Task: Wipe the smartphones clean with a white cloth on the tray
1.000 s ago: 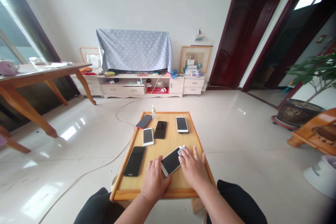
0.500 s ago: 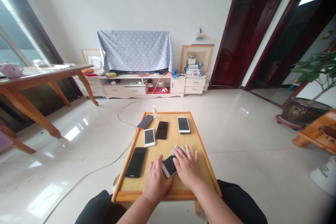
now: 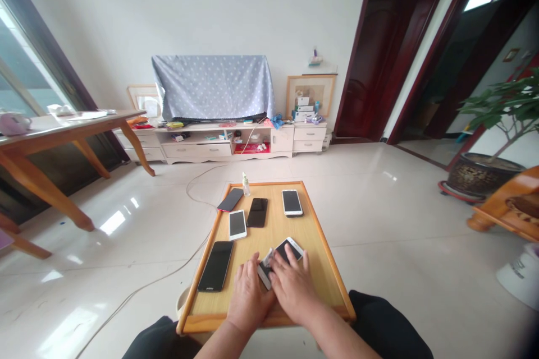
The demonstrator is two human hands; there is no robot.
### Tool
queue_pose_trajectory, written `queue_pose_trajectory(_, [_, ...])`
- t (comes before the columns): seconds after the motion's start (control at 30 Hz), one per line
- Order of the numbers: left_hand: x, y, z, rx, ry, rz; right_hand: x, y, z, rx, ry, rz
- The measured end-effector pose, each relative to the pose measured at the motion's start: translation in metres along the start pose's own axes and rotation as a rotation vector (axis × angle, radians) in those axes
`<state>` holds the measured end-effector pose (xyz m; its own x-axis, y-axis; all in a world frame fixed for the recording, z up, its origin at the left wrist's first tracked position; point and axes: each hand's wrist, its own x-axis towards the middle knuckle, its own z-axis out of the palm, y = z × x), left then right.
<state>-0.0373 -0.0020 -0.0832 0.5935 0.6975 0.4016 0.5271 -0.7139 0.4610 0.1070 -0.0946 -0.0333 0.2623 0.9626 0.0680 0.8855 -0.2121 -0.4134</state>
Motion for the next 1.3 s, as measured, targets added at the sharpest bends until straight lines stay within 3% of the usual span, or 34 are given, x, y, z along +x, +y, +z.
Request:
queue_pose_trajectory(0.1, [-0.001, -0.003, 0.002, -0.009, 0.001, 0.021, -0.012, -0.007, 0.0, 0.037, -0.006, -0.075])
queue_pose_trajectory(0.23, [-0.003, -0.003, 0.003, 0.003, 0.006, 0.026, -0.009, 0.017, -0.013, -0.036, 0.082, 0.172])
queue_pose_trajectory(0.3, [-0.004, -0.003, 0.002, 0.017, 0.023, 0.022, -0.011, 0.023, -0.016, -0.059, 0.102, 0.219])
queue_pose_trajectory(0.47, [-0.005, 0.0, -0.003, 0.002, -0.007, -0.007, -0.034, 0.0, -0.003, 0.051, 0.02, 0.006])
queue_pose_trajectory(0.53, [-0.005, 0.001, -0.005, -0.007, -0.021, -0.012, -0.039, -0.002, -0.001, 0.072, 0.005, -0.017])
queue_pose_trajectory(0.73, [-0.004, 0.005, -0.009, 0.005, -0.005, -0.017, -0.032, 0.029, -0.016, -0.051, 0.138, 0.217])
queue_pose_trajectory(0.93, [-0.004, 0.005, -0.011, -0.002, -0.021, -0.018, -0.043, 0.001, 0.001, 0.044, 0.049, -0.024])
queue_pose_trajectory(1.0, [-0.003, 0.007, -0.012, 0.004, -0.03, -0.015, -0.041, -0.001, 0.002, 0.044, 0.05, -0.029])
queue_pose_trajectory(1.2, [0.001, 0.019, -0.019, 0.041, -0.086, -0.018, -0.016, 0.051, -0.012, -0.056, 0.195, 0.269])
queue_pose_trajectory(1.3, [0.002, 0.023, -0.023, 0.046, -0.123, -0.011, -0.011, 0.068, -0.01, -0.024, 0.26, 0.306])
